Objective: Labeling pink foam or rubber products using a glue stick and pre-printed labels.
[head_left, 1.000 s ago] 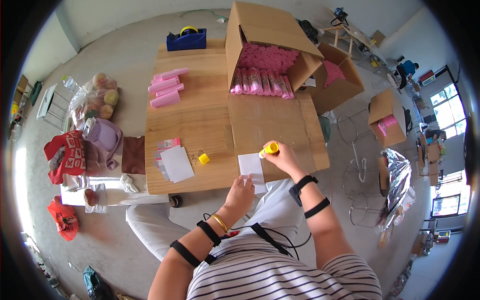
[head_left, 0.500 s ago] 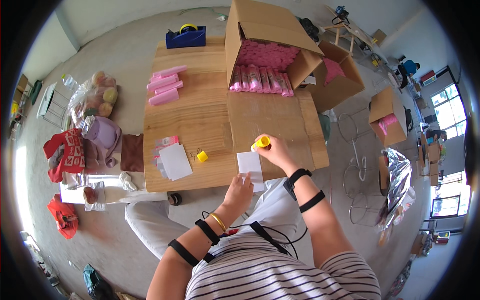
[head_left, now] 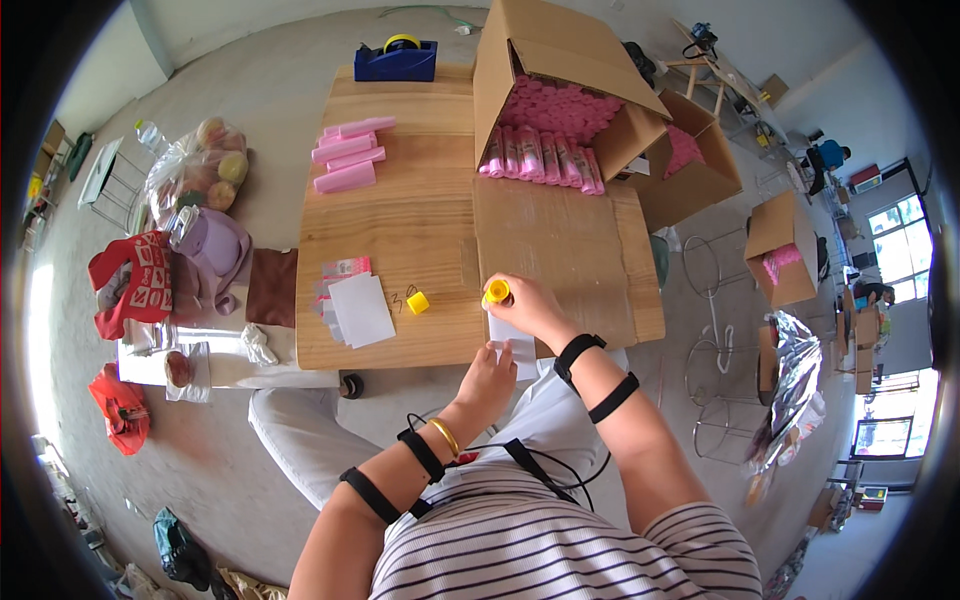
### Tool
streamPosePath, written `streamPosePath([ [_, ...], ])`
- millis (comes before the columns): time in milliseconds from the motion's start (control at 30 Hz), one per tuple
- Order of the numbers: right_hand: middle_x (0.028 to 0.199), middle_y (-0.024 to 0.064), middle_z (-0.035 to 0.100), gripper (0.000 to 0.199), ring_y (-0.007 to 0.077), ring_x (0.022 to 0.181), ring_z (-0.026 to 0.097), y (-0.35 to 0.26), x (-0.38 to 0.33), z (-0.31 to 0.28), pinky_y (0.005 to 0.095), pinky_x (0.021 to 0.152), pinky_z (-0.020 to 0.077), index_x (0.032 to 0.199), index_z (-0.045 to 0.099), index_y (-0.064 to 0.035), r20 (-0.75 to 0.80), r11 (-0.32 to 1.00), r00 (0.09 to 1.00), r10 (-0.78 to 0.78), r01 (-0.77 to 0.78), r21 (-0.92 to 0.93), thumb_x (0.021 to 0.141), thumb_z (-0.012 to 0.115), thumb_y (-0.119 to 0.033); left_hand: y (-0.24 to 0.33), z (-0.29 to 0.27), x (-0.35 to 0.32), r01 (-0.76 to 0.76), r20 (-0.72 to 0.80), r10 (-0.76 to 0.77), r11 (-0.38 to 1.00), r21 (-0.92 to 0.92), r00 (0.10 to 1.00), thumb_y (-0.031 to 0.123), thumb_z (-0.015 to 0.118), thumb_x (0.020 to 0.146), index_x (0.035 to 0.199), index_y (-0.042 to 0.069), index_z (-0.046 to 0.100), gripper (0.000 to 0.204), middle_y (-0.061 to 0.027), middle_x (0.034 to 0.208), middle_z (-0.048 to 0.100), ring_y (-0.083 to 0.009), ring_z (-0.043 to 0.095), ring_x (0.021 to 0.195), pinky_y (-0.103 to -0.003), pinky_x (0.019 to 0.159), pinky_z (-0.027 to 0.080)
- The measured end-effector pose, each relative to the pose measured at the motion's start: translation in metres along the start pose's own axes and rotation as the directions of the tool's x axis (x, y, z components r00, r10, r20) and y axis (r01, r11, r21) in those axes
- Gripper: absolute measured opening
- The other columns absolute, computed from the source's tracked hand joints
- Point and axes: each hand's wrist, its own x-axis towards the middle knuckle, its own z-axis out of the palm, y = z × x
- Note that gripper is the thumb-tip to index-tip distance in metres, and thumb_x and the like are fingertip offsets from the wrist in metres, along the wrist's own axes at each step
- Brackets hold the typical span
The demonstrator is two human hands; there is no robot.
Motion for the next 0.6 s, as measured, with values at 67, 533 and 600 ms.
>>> streamPosePath([
  [67, 0.087, 0.0103, 0.066, 0.022, 0.0311, 0.081, 0.064, -0.003, -0.001, 0.002, 0.0399, 0.068, 0.0505, 0.094, 0.063, -0.0122, -0.048, 0.999, 0.999, 0.014, -0.013, 0.03, 0.076, 0.069, -0.024, -0.002, -0.003, -0.001, -0.001, -0.005, 0.001, 1.0, -0.009, 1.0, 0.024, 0.056, 0.081, 0.114, -0.004, 0.059, 0.043, -0.021, 0.131, 0.049, -0.0345, 0.048, 0.117, -0.039, 0.097, 0.037],
  [533, 0.092, 0.0114, 0.066, 0.026, 0.0322, 0.085, 0.063, 0.018, -0.057, -0.019, 0.0386, 0.072, 0.0505, 0.098, 0.063, -0.011, -0.039, 0.999, 0.999, 0.038, -0.039, -0.033, 0.075, 0.069, -0.022, -0.002, 0.004, -0.001, -0.002, -0.039, 0.002, 1.0, 0.019, 0.999, 0.028, 0.056, 0.084, 0.114, -0.003, 0.059, 0.043, -0.0213, 0.127, 0.051, -0.0349, 0.049, 0.116, -0.04, 0.098, 0.037],
  [600, 0.092, 0.0128, 0.066, 0.026, 0.0326, 0.085, 0.063, 0.026, -0.063, -0.032, 0.0378, 0.073, 0.0505, 0.097, 0.064, -0.0106, -0.057, 0.988, 0.986, 0.156, -0.155, 0.013, 0.075, 0.068, -0.022, -0.002, 0.007, -0.002, 0.003, -0.044, -0.003, 1.0, 0.017, 0.999, 0.029, 0.056, 0.085, 0.114, -0.003, 0.059, 0.044, -0.0212, 0.128, 0.05, -0.035, 0.05, 0.115, -0.04, 0.099, 0.036],
])
